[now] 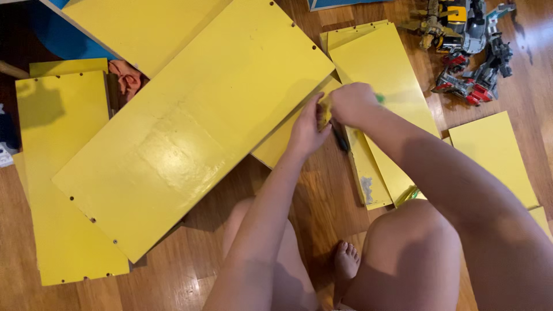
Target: The person assembles yellow wooden furniture panels on a wooden floor. They use a screwdriver to tighten screws into pre-drilled holes, aligning and securing multiple panels together. The person occasionally reaches for screws from a nearby blue shelf.
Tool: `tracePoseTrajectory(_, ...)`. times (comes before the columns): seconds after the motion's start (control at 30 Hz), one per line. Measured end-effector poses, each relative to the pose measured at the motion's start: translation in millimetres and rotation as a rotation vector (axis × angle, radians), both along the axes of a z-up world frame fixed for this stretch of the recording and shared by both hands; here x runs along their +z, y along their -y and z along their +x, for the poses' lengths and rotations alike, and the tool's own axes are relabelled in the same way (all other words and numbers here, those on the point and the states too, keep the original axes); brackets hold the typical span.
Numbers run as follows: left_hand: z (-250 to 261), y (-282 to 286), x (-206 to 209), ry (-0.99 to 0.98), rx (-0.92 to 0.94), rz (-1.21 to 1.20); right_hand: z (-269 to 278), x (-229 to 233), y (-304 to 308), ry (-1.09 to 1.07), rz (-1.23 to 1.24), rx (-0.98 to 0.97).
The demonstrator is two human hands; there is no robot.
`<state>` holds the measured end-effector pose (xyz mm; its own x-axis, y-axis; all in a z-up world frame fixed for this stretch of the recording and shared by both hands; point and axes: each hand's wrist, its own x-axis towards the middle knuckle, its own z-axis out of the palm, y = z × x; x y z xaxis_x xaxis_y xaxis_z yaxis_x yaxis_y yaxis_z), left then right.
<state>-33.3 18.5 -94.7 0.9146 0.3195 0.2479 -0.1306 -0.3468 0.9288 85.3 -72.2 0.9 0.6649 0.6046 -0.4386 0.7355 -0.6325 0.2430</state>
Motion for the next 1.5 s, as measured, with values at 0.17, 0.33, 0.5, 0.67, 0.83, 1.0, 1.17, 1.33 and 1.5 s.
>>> tracePoseTrajectory(0.17, -5, -1, 6, -0.064, -0.036, -0.049, 6, -3, 1, -0.153, 0.074, -0.375)
tracePoseTrajectory(0.33, -4, -4, 10, -0.123, -0.050, -0.069, 1, -6, -2, -0.090, 0.063, -0.462)
tracePoseTrajectory(0.5, -4, -3, 8, -0.122, -0.046, -0.028, 1, -1, -7, -0.121, 0.090, -0.531)
tracePoseTrajectory(0.67, -4, -2, 7, -0.082, -0.041, -0.015, -9, 0, 2, -0.071, -0.010, -0.291)
tracePoseTrajectory(0.83, -5, -2, 10, -0.143, -0.059, -0.036, -16, 4, 21, 0.106, 0.055, 0.186)
tracePoseTrajectory(1.0, -5, -4, 14, -0.155, -0.076, -0.018, -10, 5, 19, -0.053, 0.087, -0.156)
tracePoseTrajectory(1.17, -4, -2, 9, -0.144, -0.064, -0.002, -6, 1, 12, -0.137, 0.130, -0.446)
tracePoseTrajectory(1.33, -4, 0, 2, -0.106, -0.043, -0.019, -9, 6, 5, -0.077, 0.079, -0.339)
tracePoseTrajectory(1.5, -2, 2, -4, -0.015, 0.004, -0.023, -16, 15, 4, 0.036, 0.106, 0.030)
